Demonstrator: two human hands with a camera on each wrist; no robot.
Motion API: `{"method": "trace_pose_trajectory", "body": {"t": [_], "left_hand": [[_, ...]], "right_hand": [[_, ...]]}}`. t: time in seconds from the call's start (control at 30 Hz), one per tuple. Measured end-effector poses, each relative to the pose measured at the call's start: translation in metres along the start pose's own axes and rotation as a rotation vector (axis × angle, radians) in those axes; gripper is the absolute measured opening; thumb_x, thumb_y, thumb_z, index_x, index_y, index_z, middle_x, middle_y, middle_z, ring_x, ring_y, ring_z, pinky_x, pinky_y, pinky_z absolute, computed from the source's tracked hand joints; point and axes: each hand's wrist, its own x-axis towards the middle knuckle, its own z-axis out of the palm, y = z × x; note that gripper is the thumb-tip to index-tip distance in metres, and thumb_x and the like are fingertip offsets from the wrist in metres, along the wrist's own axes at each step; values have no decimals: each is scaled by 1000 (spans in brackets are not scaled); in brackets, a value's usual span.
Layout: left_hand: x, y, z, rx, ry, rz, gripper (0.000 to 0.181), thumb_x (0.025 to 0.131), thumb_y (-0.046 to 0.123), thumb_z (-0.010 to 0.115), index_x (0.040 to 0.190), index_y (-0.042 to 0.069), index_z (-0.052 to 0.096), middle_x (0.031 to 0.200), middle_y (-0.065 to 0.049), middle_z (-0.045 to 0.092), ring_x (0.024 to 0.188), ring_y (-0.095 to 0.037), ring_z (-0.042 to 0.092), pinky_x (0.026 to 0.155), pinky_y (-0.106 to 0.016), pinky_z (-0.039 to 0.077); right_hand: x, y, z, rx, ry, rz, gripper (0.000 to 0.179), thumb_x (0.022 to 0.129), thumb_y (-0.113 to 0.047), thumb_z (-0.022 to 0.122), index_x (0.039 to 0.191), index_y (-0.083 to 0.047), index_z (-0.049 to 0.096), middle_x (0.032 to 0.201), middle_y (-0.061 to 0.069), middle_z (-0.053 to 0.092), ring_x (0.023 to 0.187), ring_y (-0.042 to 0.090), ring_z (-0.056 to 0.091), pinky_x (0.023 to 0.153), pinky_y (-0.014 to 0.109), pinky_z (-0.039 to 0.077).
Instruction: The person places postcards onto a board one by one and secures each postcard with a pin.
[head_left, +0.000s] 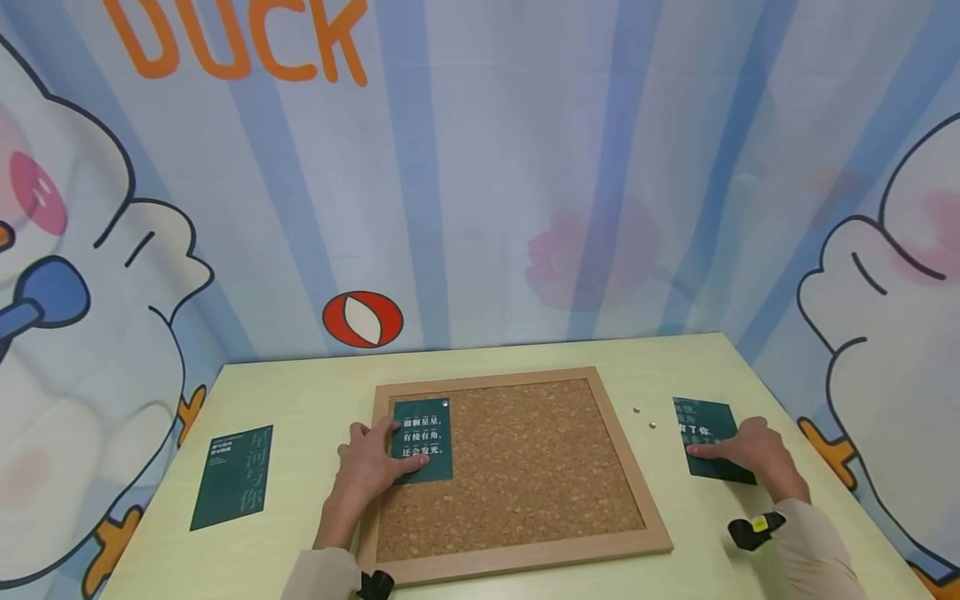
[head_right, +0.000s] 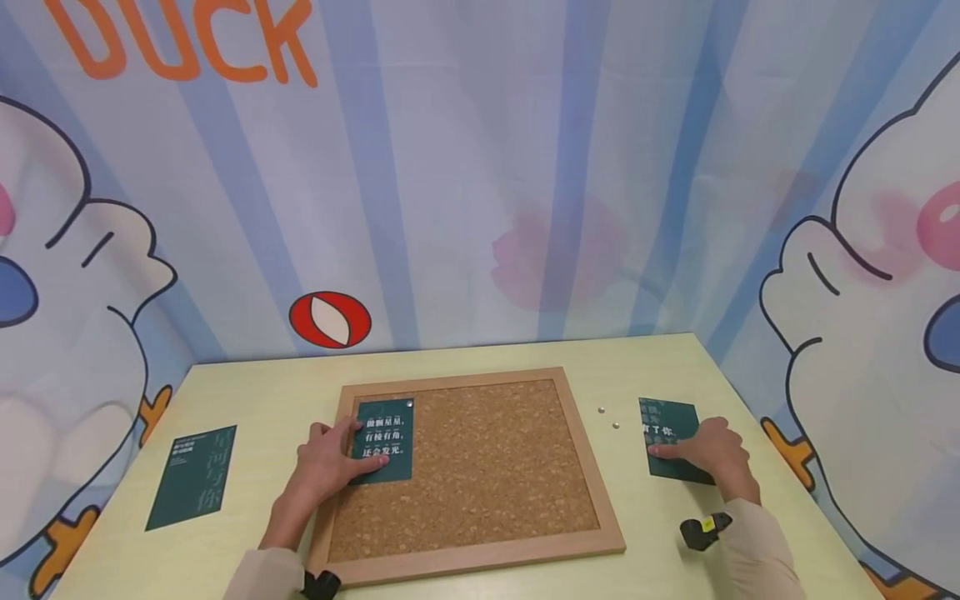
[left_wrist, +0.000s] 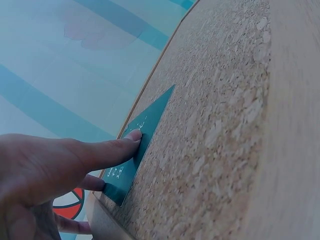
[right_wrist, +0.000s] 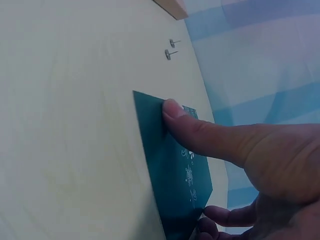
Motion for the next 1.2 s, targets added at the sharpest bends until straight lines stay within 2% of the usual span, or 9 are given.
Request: {"method": "trace_pose_trajectory", "body": {"t": [0.23, 0.47, 0.57, 0.77, 0.9, 1.03, 1.2], "left_hand": [[0, 0, 0, -3, -7, -8, 88, 79, 45, 90, 148, 6, 53, 131, -32, 41, 109, -51, 44, 82, -64, 51], [-1, 0, 1, 1, -8, -15, 87, 79, 46, 91, 147, 6, 54, 130, -31, 42, 111, -52, 43, 84, -66, 50], [0, 0, 1, 0, -1, -13, 87, 79, 45, 91, 147, 6, 54, 130, -31, 42, 110, -52, 44, 83, -66, 50], [1, -1, 2, -4, -2, -21, 86, 79, 44, 90, 148, 7, 54, 132, -31, 42, 112, -51, 43, 84, -65, 50], [1, -2, 2, -3, 0, -16, 86, 79, 45, 91, 147, 7, 54, 130, -31, 42, 110, -52, 43, 82, -65, 50], [1, -1, 1, -1, 3, -13, 87, 79, 46, 91, 147, 6, 54, 130, -31, 42, 110, -51, 44, 82, -65, 50], [0, 0, 1, -5, 2, -14, 87, 79, 46, 91, 147, 6, 54, 130, -31, 42, 110, -51, 43, 82, -65, 50]], "right_hand": [[2, -2, 0, -7, 10, 28, 117, 78, -48, 89, 132, 33, 25, 129, 51, 34, 121, 65, 40, 99, 68, 43], [-3, -2, 1, 55, 14, 63, 129, 77, -48, 90, 138, 31, 8, 134, 56, 28, 126, 72, 31, 104, 73, 34], [-4, -1, 1, 92, 32, 41, 131, 77, -47, 91, 141, 26, 3, 136, 56, 29, 126, 74, 28, 105, 74, 31], [-6, -3, -1, 188, 89, -45, 112, 76, -36, 94, 137, 11, 13, 129, 52, 35, 115, 65, 43, 96, 70, 38], [-8, -4, -5, 215, 67, -110, 107, 80, -31, 92, 141, 10, 14, 134, 52, 32, 118, 63, 43, 99, 70, 38], [-8, -6, -8, 243, 36, -115, 107, 82, -29, 90, 146, 8, 13, 142, 52, 25, 124, 64, 38, 103, 71, 34], [-10, -10, -11, 270, 4, -133, 110, 85, -34, 88, 149, 10, 10, 145, 52, 22, 126, 66, 36, 101, 72, 35]]}}
